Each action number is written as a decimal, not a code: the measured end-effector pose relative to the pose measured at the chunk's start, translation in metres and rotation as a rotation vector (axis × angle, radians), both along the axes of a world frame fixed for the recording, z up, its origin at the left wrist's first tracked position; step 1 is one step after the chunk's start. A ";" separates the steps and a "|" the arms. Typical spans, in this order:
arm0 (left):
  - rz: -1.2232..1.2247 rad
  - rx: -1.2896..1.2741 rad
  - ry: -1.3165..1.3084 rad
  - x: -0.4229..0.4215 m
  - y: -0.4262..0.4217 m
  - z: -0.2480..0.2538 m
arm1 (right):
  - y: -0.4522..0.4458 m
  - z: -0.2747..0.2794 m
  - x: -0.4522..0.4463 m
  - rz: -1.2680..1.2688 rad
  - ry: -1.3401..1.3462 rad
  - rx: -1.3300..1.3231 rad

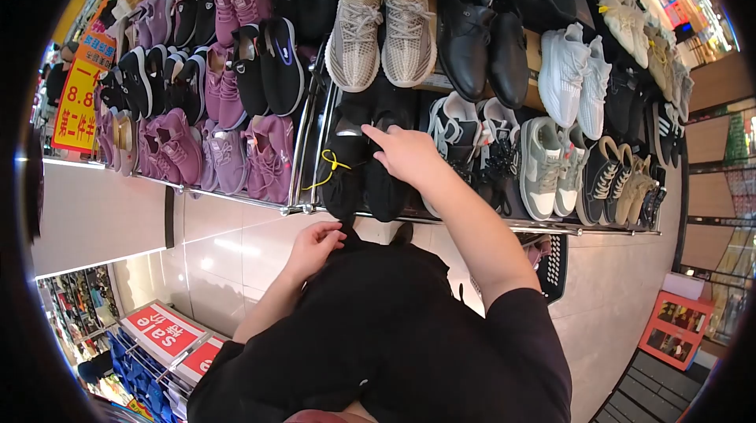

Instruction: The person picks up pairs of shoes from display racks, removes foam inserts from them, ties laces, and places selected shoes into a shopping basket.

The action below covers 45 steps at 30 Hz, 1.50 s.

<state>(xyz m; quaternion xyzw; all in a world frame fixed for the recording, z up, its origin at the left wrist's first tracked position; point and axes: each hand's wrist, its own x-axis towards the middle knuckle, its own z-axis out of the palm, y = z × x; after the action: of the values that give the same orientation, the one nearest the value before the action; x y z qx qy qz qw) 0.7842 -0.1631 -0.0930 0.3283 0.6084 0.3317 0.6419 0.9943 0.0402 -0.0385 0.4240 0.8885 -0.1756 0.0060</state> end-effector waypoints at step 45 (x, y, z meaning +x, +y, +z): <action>-0.864 0.229 -0.093 0.081 0.107 0.023 | -0.495 0.074 0.236 -2.266 -0.371 0.430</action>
<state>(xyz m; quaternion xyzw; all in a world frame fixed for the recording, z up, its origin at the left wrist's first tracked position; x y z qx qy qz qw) 0.8656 -0.0562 -0.0696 0.6060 0.3452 0.1127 0.7078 1.2303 -0.4545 0.0351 0.9857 -0.0014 0.1384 -0.0963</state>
